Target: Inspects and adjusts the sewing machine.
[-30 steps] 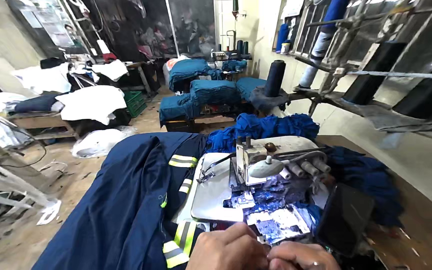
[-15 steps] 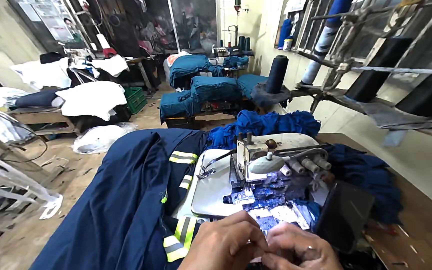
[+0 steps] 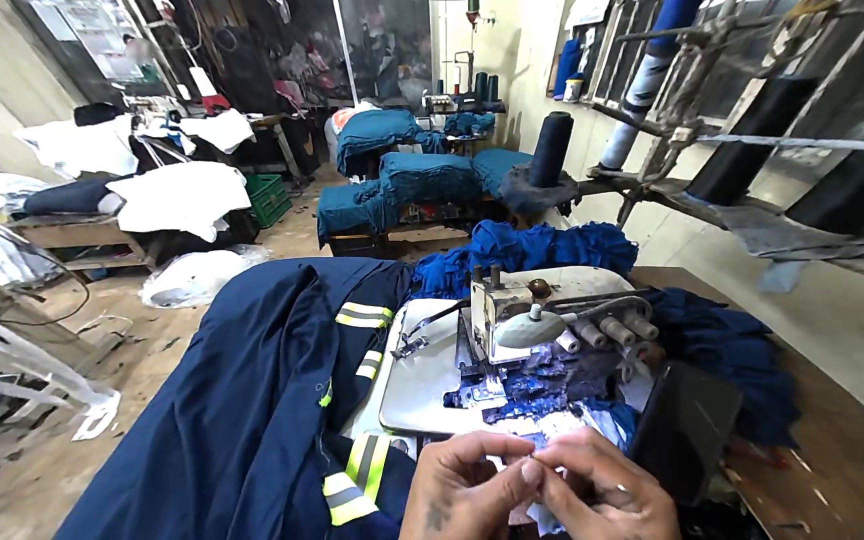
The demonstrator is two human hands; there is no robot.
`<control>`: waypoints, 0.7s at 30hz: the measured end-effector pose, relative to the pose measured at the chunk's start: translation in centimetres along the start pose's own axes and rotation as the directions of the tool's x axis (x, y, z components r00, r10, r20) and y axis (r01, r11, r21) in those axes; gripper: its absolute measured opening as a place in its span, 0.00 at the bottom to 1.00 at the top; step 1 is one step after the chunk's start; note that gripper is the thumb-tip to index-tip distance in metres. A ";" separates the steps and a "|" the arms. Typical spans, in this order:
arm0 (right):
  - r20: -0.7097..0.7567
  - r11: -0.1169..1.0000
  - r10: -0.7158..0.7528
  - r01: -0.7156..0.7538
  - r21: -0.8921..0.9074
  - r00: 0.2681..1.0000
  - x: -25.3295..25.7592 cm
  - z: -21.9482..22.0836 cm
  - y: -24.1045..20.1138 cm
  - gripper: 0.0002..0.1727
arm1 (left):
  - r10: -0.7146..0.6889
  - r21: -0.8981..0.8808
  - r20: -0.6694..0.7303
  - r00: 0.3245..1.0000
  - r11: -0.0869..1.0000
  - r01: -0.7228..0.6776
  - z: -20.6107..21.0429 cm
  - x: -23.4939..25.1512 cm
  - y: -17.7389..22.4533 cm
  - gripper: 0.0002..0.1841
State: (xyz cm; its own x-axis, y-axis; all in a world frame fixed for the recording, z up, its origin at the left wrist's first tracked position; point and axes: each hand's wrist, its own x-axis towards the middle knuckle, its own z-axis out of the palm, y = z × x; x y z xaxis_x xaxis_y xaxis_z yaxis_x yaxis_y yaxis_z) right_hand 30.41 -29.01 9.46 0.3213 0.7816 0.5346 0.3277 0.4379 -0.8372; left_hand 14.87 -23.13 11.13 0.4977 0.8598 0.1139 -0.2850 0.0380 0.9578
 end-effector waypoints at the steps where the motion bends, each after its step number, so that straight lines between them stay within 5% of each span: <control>1: -0.008 0.999 -0.023 0.022 -0.033 1.000 0.0 0.0 0.0 0.05 | 0.024 0.012 -0.016 1.000 1.000 -0.023 0.0 0.1 -0.2 0.08; 11: 0.072 0.991 -0.075 0.083 -0.110 0.995 0.3 -1.0 -0.4 0.13 | 0.226 0.239 0.020 0.974 0.945 -0.224 -0.4 0.7 0.0 0.03; 15: 0.102 0.975 -0.127 0.143 -0.168 0.987 1.4 -1.5 -1.2 0.09 | 0.442 0.534 0.125 0.888 0.724 -0.436 -0.4 1.0 -0.2 0.03; 21: 0.173 0.958 -0.130 0.168 -0.231 0.976 2.0 -1.3 -1.5 0.06 | 0.585 0.731 0.195 0.787 0.448 -0.515 -0.4 1.3 -0.6 0.02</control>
State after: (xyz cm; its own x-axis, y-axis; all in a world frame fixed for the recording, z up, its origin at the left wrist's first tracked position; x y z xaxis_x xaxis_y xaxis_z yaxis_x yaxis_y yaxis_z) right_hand 31.73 -28.70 11.95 0.1176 0.7832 0.6106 0.5734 0.4485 -0.6857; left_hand 15.38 -21.83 10.61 0.3848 0.5996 0.7017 0.2152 -0.7976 0.5635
